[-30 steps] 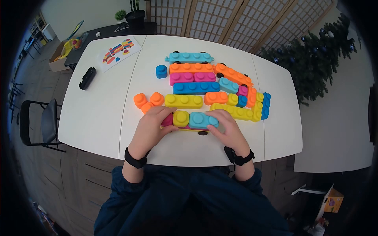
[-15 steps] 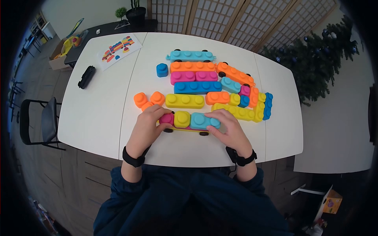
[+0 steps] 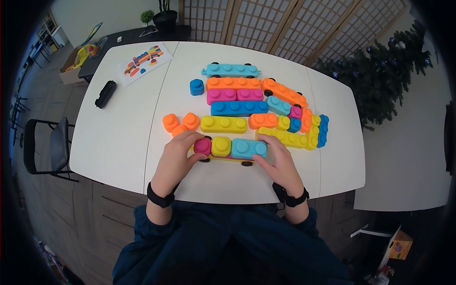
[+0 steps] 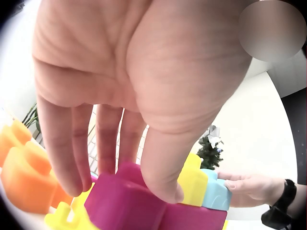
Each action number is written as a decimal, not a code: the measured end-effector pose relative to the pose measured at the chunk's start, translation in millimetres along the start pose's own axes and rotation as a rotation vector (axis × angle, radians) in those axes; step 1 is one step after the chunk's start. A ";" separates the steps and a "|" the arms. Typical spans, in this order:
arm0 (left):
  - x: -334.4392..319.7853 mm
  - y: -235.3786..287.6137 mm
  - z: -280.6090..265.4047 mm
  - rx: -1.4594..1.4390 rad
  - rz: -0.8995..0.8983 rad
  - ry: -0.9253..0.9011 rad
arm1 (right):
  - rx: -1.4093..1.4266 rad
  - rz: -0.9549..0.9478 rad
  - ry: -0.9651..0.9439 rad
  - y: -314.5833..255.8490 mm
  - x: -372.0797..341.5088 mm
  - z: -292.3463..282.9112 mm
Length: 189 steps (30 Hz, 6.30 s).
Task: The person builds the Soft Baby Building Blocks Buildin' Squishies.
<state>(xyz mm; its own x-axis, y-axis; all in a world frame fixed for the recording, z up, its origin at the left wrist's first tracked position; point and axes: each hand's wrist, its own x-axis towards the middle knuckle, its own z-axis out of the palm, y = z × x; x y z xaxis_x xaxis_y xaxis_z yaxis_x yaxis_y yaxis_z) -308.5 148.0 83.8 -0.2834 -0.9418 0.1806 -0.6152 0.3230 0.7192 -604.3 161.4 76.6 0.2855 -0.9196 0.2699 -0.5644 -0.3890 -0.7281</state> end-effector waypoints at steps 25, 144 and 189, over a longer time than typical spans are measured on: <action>1.2 -10.4 6.1 -0.007 -0.105 -0.019 | 0.187 0.113 -0.068 11.2 -6.6 -0.8; 25.5 26.3 10.8 -0.011 0.232 -0.077 | 0.263 -0.123 0.013 21.2 0.7 5.9; 53.8 -93.8 -99.9 0.300 -0.168 0.333 | 0.178 0.034 -0.010 7.6 6.1 -1.1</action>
<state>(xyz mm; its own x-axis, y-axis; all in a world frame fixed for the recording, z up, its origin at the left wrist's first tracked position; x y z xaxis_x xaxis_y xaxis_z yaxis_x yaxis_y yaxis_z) -192.5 57.7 93.1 0.0593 -0.9460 0.3188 -0.8311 0.1301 0.5407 -607.7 152.7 73.4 0.2764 -0.9311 0.2378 -0.4279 -0.3408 -0.8371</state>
